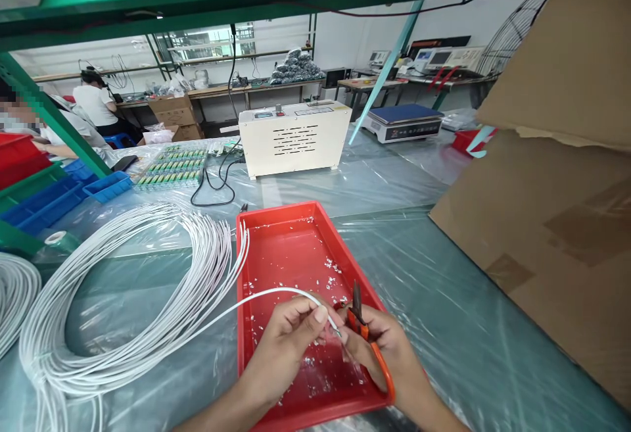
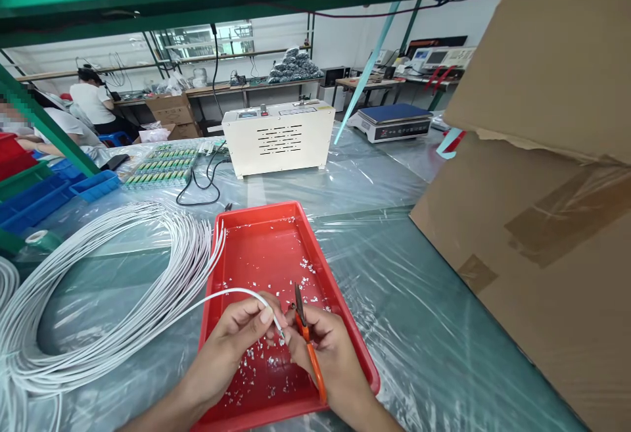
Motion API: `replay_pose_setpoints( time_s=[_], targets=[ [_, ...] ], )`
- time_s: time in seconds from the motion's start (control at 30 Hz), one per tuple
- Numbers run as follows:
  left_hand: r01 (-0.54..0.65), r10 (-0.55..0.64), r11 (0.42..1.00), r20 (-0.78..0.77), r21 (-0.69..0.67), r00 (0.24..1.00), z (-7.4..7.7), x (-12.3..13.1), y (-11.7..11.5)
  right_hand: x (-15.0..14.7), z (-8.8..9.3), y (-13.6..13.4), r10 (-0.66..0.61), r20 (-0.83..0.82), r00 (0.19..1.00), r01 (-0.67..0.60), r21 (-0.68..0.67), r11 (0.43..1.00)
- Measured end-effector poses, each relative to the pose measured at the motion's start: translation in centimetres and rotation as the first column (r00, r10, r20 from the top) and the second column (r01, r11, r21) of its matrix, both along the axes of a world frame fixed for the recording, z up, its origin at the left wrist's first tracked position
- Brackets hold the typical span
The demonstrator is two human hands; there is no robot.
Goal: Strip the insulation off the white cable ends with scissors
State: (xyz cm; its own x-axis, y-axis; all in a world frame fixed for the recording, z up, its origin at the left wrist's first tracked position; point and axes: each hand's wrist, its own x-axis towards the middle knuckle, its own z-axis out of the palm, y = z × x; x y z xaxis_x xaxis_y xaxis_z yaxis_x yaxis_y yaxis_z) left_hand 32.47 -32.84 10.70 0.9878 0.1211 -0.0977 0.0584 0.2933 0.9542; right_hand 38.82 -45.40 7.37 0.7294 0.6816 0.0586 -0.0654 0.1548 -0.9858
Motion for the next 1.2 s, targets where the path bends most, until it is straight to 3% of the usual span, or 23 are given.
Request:
replay_pose_setpoints(
  time_s=[0.17, 0.33, 0.43, 0.6, 0.97, 1.2],
  targets=[
    [-0.116, 0.115, 0.993, 0.018, 0.023, 0.993, 0.1, 0.0, -0.3, -0.5, -0.8, 0.4, 0.025, -0.005, 1.000, -0.026, -0.053, 0.998],
    [-0.260, 0.230, 0.932, 0.143, 0.253, 0.963, 0.1, 0.1, -0.2, 0.2, -0.7, -0.2, -0.193, 0.226, 0.955, 0.224, -0.123, 0.967],
    [-0.330, 0.278, 0.869, 0.188, 0.368, 0.942, -0.2, 0.1, -0.2, 0.6, -0.5, -0.7, -0.252, 0.294, 0.922, 0.298, -0.124, 0.947],
    [-0.330, 0.253, 0.806, 0.219, 0.492, 0.942, -1.0, 0.0, -0.2, 0.6, -0.4, -1.0, -0.328, 0.452, 0.830, 0.377, -0.019, 0.926],
    [-0.277, 0.200, 0.765, 0.195, 0.581, 0.960, -1.1, -0.1, -0.5, 0.3, -0.8, -1.2, -0.297, 0.691, 0.659, 0.385, 0.029, 0.923],
    [-0.297, 0.238, 0.750, 0.177, 0.591, 0.955, -1.1, -0.1, -0.7, 0.2, -0.6, -1.2, -0.248, 0.921, 0.299, 0.380, 0.124, 0.917]
  ],
)
